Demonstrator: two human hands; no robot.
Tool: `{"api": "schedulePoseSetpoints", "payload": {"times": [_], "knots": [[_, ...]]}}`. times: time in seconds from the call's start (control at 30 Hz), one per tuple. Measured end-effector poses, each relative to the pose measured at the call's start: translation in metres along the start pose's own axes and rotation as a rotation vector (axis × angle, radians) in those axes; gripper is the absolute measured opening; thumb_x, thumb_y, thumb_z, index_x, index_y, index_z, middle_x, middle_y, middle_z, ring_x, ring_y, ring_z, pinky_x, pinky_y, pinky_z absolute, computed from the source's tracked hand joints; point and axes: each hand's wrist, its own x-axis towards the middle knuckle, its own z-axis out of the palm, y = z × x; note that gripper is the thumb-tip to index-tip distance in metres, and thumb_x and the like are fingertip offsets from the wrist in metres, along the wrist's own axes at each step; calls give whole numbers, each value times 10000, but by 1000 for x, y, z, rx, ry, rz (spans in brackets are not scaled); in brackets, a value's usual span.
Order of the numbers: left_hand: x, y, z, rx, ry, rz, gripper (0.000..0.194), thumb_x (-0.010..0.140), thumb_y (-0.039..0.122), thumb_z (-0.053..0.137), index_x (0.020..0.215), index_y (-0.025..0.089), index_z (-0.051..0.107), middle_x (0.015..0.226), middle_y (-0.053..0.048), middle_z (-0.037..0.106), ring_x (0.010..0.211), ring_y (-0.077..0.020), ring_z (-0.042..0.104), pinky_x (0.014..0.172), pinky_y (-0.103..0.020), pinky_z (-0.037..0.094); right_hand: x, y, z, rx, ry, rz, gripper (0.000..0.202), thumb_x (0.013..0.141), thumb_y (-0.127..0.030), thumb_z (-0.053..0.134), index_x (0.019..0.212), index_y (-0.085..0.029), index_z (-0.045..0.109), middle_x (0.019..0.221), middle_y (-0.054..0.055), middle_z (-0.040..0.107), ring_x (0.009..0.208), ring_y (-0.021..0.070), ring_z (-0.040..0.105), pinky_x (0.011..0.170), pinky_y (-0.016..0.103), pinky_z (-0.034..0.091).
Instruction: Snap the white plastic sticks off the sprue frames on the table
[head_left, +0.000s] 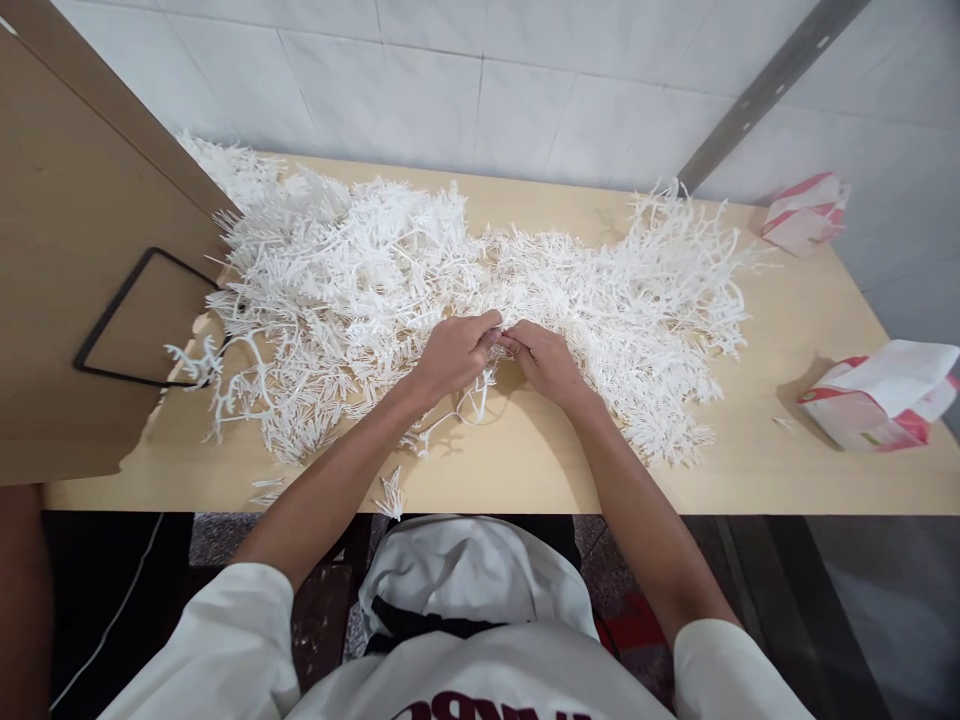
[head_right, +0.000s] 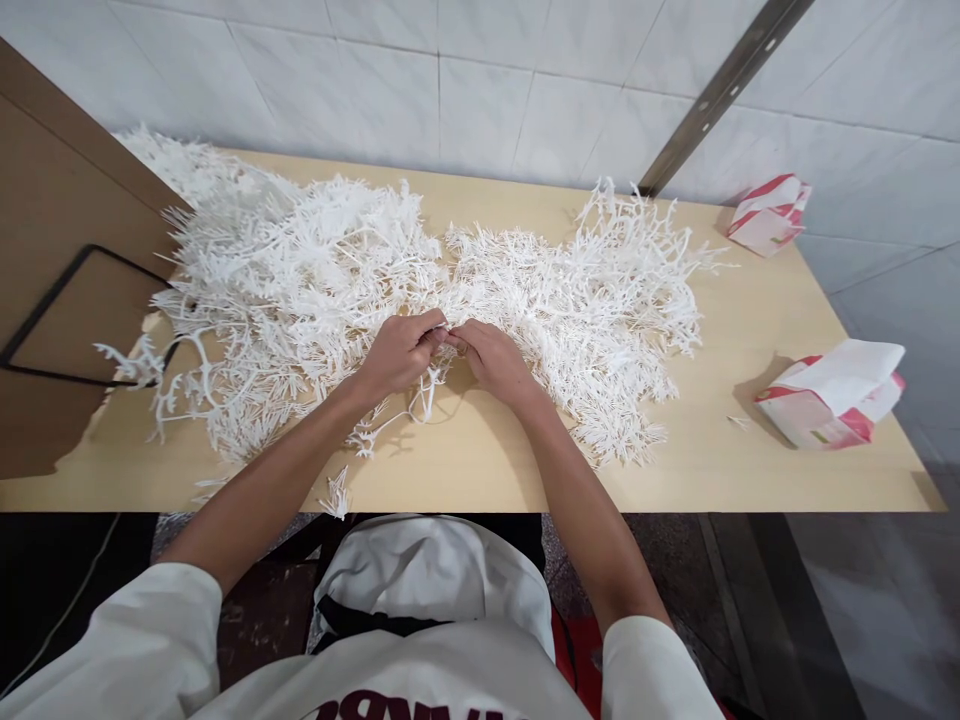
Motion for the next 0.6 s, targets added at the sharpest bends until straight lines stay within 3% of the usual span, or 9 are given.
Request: {"api": "schedulePoseSetpoints", "payload": {"times": [0.3,0.47,0.6], "knots": [[8,-9,8,-207,-59,-26,138,804,158,424,671,193,438,599,25,473,578,-124,438,593,-249,312,5,-4,2,-95,17,17,223,930,-305,442,747,-216,533,698,4,538,633,139,455,627,287,337],[4,-15,10,178,-81,128,171,711,56,402,733,198,494,728,-7,602,671,-157,520,575,-274,279,8,-10,1,-375,-83,7,204,831,-150,455,637,-206,426,626,-6,502,583,133,386,671,309,287],[0,-14,11,373,-69,227,206,715,42,420,782,202,531,779,-19,633,709,-170,554,565,-290,266,6,-13,-7,-318,-141,-20,225,821,-147,448,620,-207,367,605,-26,460,560,119,354,664,298,287]]}}
